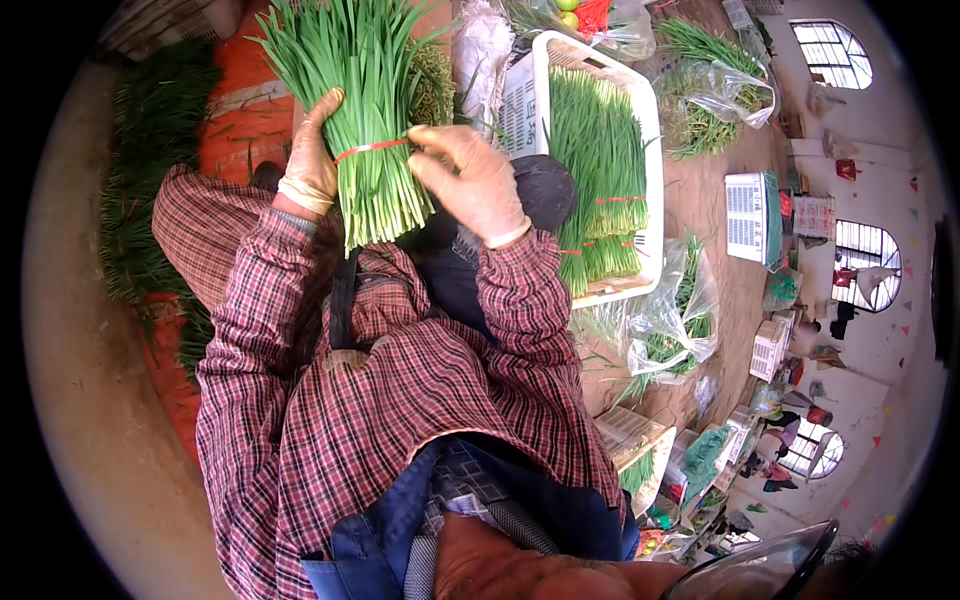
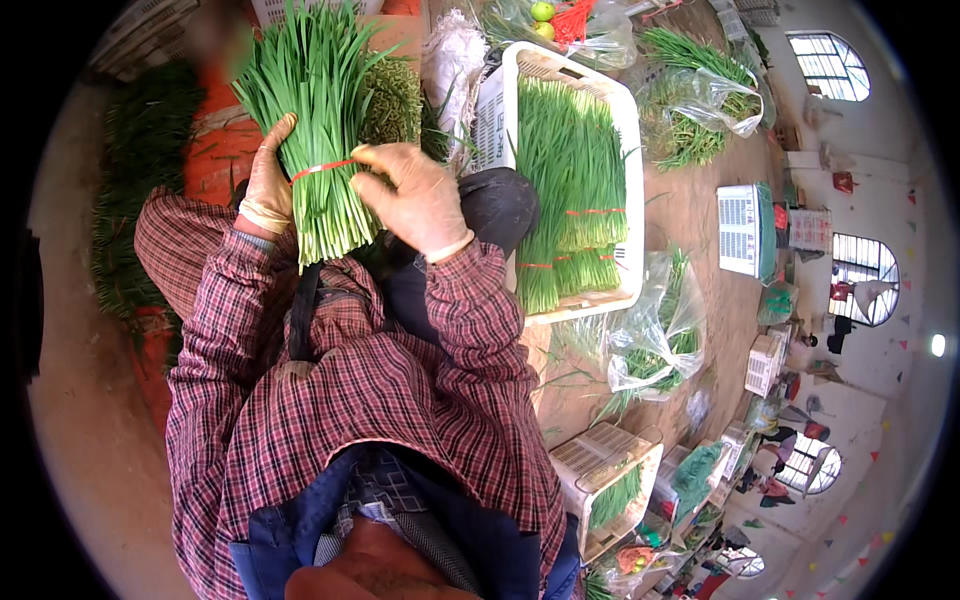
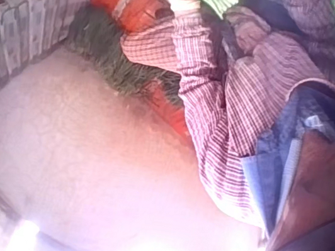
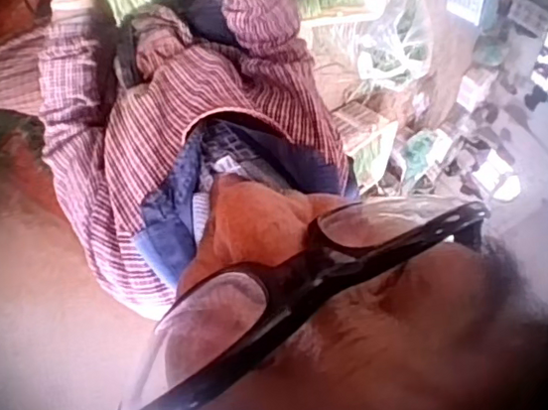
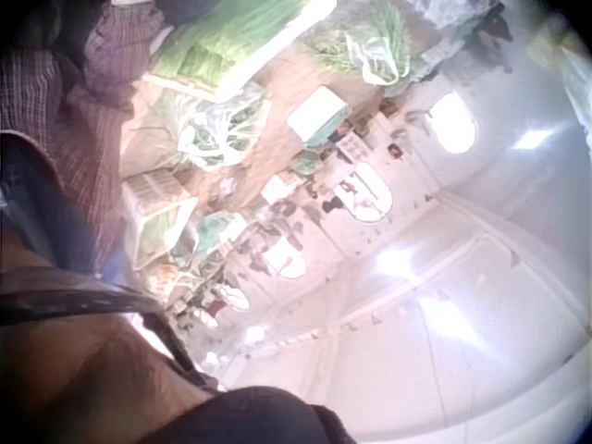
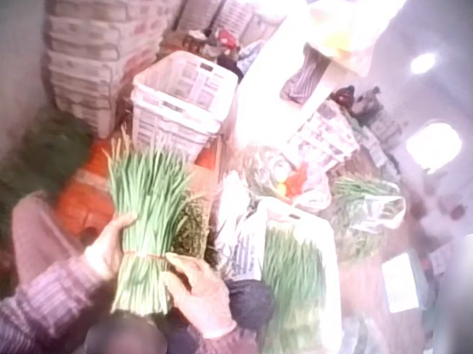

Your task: The person processes bunches of green chives by securing them with red bands, trimming the ends using a knife on a wooden board, and placing the finished bundles into white plastic crates.

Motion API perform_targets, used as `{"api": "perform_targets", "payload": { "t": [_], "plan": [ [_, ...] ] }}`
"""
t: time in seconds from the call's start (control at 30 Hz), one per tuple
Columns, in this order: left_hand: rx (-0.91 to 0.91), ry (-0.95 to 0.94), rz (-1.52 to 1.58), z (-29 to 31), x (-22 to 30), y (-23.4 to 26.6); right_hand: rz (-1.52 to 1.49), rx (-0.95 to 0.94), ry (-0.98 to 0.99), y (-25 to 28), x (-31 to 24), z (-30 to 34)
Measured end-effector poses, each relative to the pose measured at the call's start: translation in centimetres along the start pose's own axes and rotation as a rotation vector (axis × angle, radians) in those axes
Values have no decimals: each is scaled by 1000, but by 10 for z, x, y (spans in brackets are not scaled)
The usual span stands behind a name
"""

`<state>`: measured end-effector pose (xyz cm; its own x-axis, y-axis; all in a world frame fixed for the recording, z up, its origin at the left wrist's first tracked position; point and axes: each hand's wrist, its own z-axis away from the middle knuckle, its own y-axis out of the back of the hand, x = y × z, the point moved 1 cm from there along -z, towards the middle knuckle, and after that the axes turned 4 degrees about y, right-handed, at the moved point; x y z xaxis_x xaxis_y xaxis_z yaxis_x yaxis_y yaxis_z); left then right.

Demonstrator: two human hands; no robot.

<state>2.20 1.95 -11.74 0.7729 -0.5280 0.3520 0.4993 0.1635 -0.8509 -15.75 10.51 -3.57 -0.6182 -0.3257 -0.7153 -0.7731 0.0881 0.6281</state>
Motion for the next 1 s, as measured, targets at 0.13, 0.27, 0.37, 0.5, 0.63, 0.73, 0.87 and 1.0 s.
{"api": "perform_targets", "payload": {
  "t": [0.13, 0.27, 0.37, 0.5, 0.63, 0.73, 0.87, 1.0],
  "plan": [
    [-2, -27, -31, 0, 0, 0, 214, -155, 267, -3, -23, 7],
    [19, -64, -56, -2, -1, -1, 370, -125, 394, -15, -27, 8],
    [38, -91, -92, -3, -2, 0, 479, -140, 463, -27, -20, 11],
    [63, -89, -133, 3, -2, -6, 605, -177, 547, -31, -23, 6],
    [16, -77, -114, 3, -2, -1, 461, -176, 612, -26, -20, 0],
    [-22, -73, -67, 5, -2, -4, 429, -93, 571, -27, -16, 1],
    [2, -80, -35, 7, -2, -7, 348, -72, 538, -23, -19, 4],
    [-41, -33, 39, 3, -3, -1, 217, -48, 569, -20, -27, 17]
  ]
}}
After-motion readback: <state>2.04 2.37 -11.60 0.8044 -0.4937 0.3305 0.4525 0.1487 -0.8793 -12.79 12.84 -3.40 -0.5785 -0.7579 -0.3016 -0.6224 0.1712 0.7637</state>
